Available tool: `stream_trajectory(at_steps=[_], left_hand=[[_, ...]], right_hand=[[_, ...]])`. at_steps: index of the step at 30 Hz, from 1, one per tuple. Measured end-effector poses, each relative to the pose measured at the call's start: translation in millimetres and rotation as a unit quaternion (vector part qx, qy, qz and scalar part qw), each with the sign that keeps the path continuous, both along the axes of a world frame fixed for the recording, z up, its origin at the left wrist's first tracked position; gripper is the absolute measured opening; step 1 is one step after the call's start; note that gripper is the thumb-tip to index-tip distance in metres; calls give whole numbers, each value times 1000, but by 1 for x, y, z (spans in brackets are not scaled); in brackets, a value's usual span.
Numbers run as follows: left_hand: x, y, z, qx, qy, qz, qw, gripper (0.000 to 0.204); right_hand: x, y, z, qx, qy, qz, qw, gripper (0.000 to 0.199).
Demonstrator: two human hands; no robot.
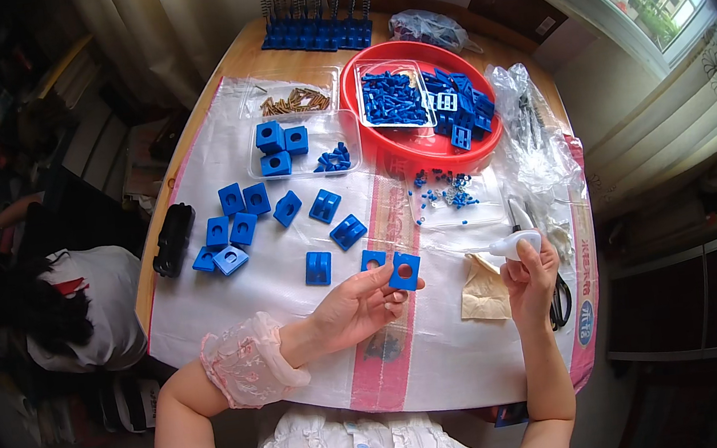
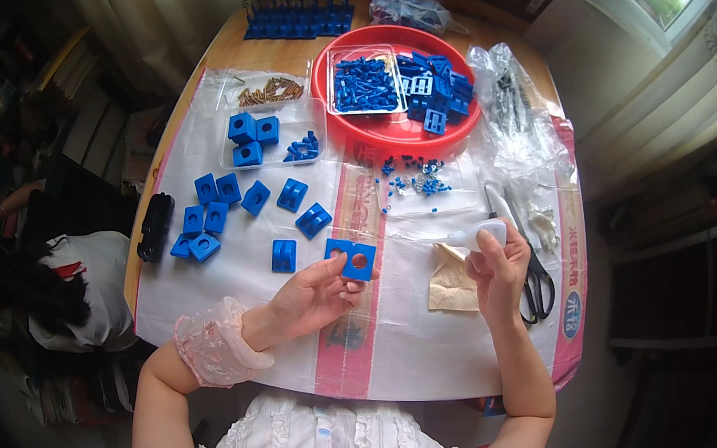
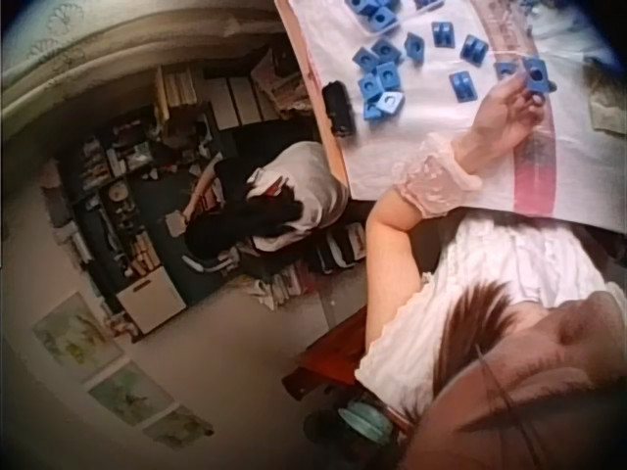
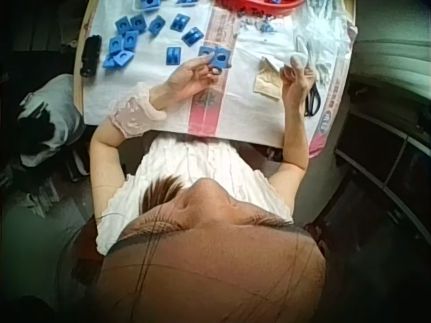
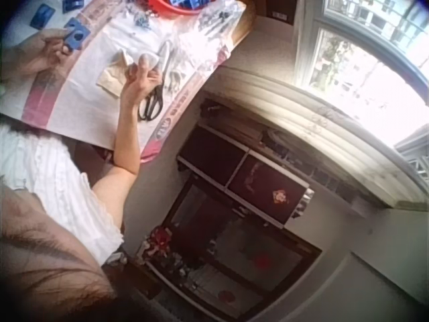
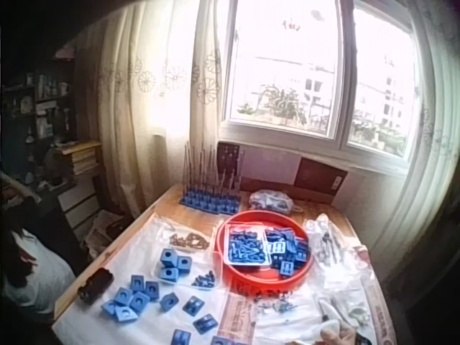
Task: The user is assembling blue plastic blocks on a table.
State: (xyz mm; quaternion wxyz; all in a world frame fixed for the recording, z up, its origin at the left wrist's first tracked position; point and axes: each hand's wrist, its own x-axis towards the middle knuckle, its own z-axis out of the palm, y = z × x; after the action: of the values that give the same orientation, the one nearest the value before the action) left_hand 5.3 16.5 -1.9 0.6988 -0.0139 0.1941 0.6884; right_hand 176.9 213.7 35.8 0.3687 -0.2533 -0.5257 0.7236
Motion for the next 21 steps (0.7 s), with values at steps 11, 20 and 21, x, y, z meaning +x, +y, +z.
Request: stream_trajectory(at_steps=[11, 20, 21], left_hand=[[1, 0, 0, -6, 4, -2, 1000, 36], [0, 0, 3, -10, -1, -3, 1000, 36], [0, 0, 3, -9, 1, -3, 1000, 36]], right_hand=[[0, 1, -1, 8, -1, 9, 1000, 15], [0, 0, 3, -4, 0, 4, 1000, 14], [0, -1, 3, -4, -4, 4, 1000, 14]])
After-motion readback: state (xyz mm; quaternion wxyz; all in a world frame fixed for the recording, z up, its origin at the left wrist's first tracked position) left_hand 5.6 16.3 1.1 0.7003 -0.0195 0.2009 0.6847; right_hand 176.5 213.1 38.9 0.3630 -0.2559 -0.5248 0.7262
